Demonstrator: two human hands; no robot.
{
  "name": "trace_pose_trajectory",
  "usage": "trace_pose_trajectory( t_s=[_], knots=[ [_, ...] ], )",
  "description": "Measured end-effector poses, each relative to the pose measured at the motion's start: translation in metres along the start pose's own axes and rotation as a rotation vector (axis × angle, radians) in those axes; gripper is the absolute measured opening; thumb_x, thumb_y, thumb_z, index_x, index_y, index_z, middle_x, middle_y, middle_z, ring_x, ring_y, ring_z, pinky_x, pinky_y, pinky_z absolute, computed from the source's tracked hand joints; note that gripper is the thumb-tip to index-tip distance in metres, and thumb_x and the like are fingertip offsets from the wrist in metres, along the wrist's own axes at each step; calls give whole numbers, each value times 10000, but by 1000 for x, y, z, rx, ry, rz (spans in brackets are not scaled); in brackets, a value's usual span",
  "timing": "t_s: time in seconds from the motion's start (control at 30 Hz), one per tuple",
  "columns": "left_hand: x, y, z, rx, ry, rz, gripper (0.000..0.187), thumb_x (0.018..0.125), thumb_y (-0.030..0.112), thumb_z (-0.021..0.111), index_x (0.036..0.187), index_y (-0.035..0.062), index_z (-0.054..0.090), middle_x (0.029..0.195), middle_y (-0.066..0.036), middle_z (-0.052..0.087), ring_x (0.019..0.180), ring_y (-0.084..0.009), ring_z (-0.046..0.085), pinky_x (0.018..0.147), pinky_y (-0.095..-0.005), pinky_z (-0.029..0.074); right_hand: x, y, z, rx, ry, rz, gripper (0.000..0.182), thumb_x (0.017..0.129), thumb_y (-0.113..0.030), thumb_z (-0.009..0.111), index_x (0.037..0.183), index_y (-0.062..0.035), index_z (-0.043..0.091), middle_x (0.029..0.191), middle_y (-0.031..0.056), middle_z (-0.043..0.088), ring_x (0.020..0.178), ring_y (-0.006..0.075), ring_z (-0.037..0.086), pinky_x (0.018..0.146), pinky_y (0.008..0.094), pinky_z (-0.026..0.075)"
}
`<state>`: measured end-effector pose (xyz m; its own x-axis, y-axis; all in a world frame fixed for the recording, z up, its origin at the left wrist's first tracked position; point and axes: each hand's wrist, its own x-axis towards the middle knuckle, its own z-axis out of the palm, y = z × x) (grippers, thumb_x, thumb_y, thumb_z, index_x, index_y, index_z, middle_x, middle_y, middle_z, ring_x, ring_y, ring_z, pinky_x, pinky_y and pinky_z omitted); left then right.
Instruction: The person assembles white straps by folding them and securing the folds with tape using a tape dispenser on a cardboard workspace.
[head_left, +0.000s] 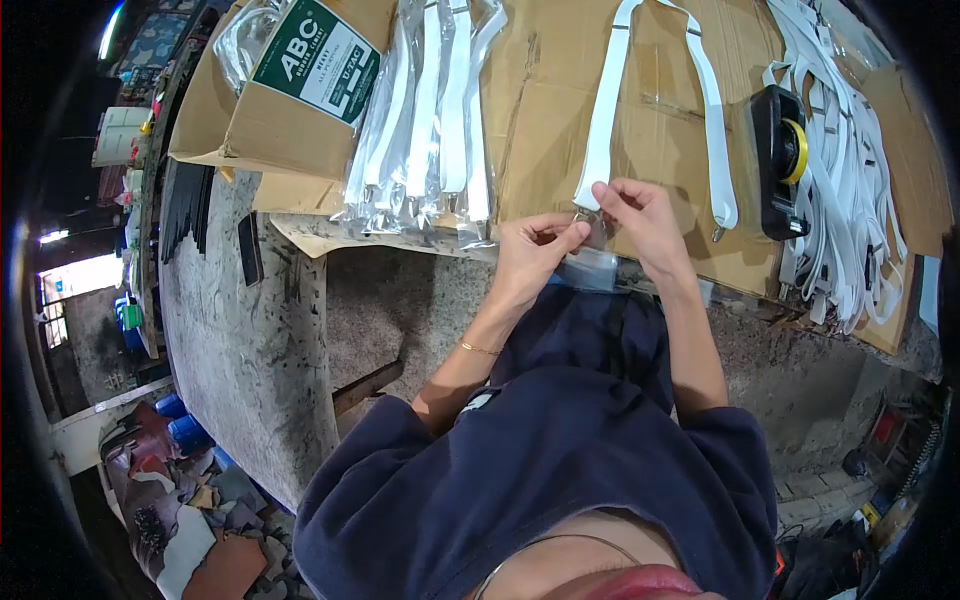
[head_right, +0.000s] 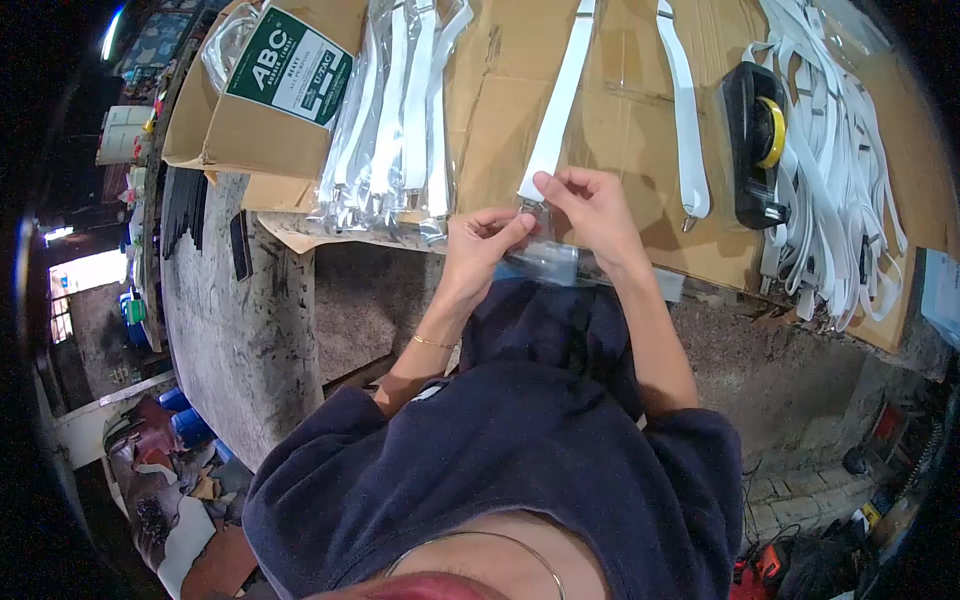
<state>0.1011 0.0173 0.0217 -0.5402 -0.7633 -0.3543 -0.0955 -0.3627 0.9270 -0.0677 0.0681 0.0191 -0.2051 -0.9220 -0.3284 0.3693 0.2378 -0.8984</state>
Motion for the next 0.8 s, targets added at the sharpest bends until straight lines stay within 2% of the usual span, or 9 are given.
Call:
trace_pose_trajectory(
  t_s=[0.07,0.1,0.17,0.2,0.27,0.43,0.63,0.73,0.8],
  knots=[
    [1,-3,2,-37,-18,-1,185,857,104,694,956,-52,689,819,-70,695,735,-109,644,657,-237,497,6,4,0,6,110,-57,254,808,-77,724,1005,36,610,772,23,644,720,80,592,655,222,462],
    [3,-3,4,-75,-33,0,183,868,115,683,943,-52,689,828,-72,695,756,-117,653,665,-243,499,5,0,4,5,115,-65,254,808,-77,724,1005,36,610,772,23,644,720,80,592,655,222,462],
    [8,0,9,-89,-39,-10,185,874,116,675,950,-53,686,835,-75,696,753,-119,653,660,-241,496,1,-8,14,18,202,-168,474,823,-135,719,1207,39,505,773,36,637,706,108,590,667,233,463],
    [11,2,10,-102,-39,-24,186,880,116,668,957,-53,683,842,-78,696,749,-122,654,655,-239,493,2,-10,12,16,200,-176,474,823,-135,719,1207,39,505,773,36,637,706,108,590,667,233,463],
    [15,8,12,-100,-60,-8,197,883,117,664,978,-55,674,848,-85,696,741,-127,657,655,-239,499,6,-13,1,-40,92,-61,649,817,-164,727,1327,34,377,803,56,637,712,133,589,699,248,468],
    [13,20,21,-118,-123,-32,228,895,119,648,1038,-58,646,862,-101,695,719,-141,666,647,-235,515,33,-13,-16,172,216,40,645,799,-112,733,1325,27,386,879,84,645,726,142,594,666,263,484],
    [34,27,27,-176,-84,-35,209,912,121,621,1001,-67,645,866,-113,690,696,-141,664,616,-240,523,34,-27,-19,-7,188,-219,586,802,-87,721,1284,12,405,870,67,642,728,122,579,679,262,472],
    [42,25,25,-217,-81,28,212,901,119,642,946,-87,645,809,-102,682,685,-122,647,621,-237,518,41,-26,-29,-29,140,-150,473,826,-123,701,1214,21,472,875,61,644,720,110,565,657,259,455],
    [47,27,25,-151,-154,18,185,897,96,637,918,-88,639,800,-109,677,677,-127,648,612,-238,518,62,-21,-41,279,50,-5,363,852,-183,676,1127,24,560,876,56,646,718,99,548,652,259,439]
  ],
)
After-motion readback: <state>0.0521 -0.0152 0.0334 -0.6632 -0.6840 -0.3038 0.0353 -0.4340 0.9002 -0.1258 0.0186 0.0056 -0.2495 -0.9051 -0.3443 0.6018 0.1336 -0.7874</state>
